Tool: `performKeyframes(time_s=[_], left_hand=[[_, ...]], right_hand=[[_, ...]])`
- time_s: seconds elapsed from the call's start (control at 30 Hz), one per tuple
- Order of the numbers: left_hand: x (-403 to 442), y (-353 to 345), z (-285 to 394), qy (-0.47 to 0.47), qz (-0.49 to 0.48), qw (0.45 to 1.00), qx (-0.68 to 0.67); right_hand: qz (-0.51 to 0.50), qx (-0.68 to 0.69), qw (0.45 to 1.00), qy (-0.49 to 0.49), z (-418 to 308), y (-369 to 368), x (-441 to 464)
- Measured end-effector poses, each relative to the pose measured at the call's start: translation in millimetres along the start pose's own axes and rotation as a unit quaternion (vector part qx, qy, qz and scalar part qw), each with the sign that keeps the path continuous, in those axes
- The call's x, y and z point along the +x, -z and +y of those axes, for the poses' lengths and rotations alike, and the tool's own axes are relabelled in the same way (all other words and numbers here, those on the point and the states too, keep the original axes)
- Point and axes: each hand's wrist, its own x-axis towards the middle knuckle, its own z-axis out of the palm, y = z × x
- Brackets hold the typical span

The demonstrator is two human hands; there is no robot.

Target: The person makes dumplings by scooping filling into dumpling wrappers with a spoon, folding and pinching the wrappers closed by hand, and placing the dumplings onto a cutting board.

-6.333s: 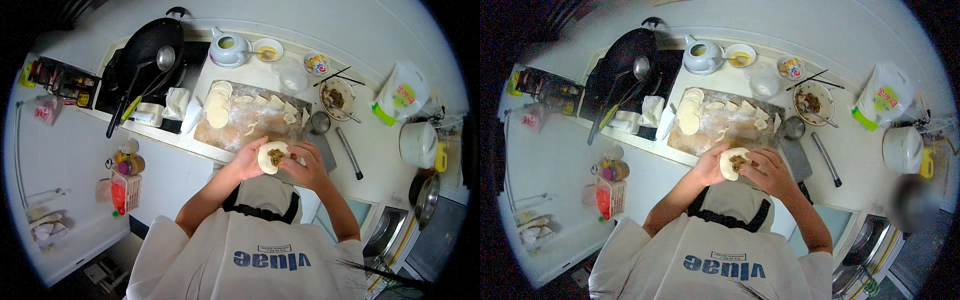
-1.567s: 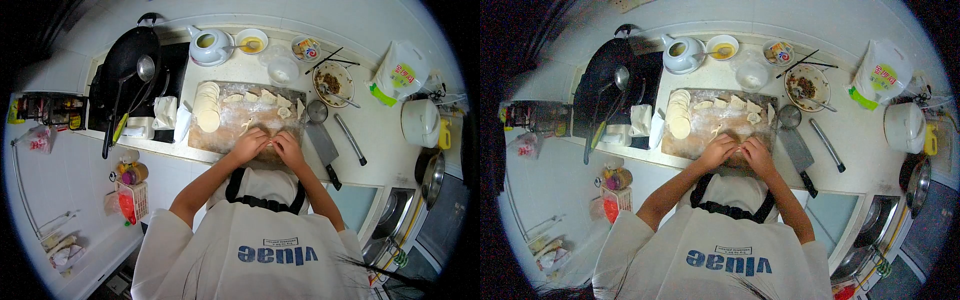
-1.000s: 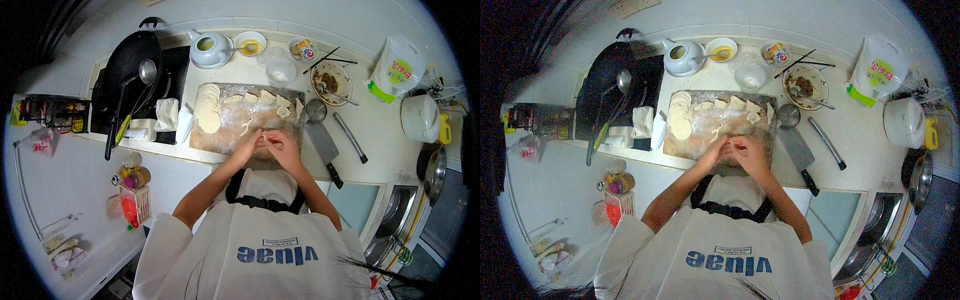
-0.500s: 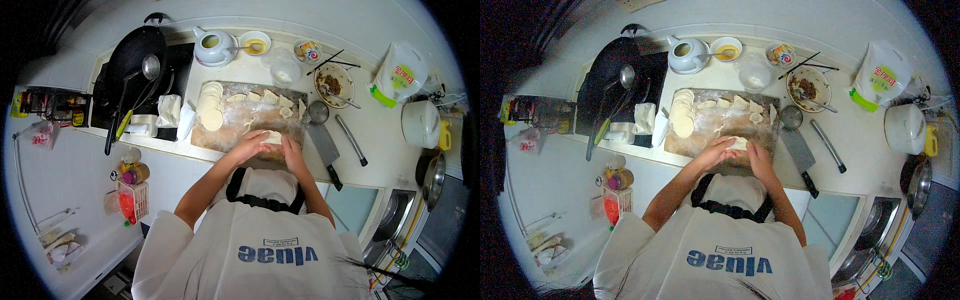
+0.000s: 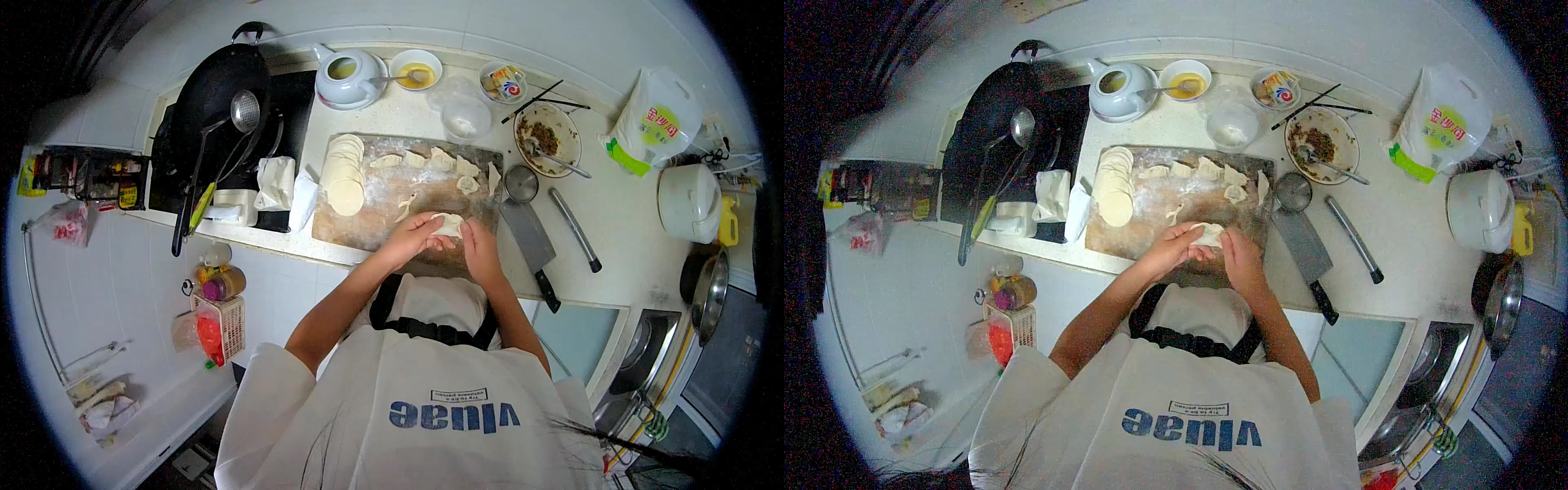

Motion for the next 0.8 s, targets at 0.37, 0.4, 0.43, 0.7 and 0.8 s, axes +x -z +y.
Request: performKeyframes(time_s=[0.37, 0.4, 0.43, 0.7, 0.8], left_hand=[[-4, 12, -2, 0.024, 0.036, 0.998, -0.038], [-5, 16, -5, 0.009, 0.037, 0.999, -0.005], [-7, 19, -8, -0.007, 0.040, 0.999, 0.027], [-15, 36, 1, -0.031, 0.096, 0.992, 0.073], [-14, 37, 4, -0.030, 0.096, 0.992, 0.076]], right_hand=[[-0.071, 0.125, 0.988, -0.062, 17, -14, 10], [-0.078, 0.115, 0.989, -0.060, 16, -16, 12], [-0.085, 0.105, 0.989, -0.058, 14, -17, 13], [-0.052, 0.152, 0.985, -0.063, 3, -35, 21], [-0.038, 0.127, 0.990, -0.056, -7, -34, 23]])
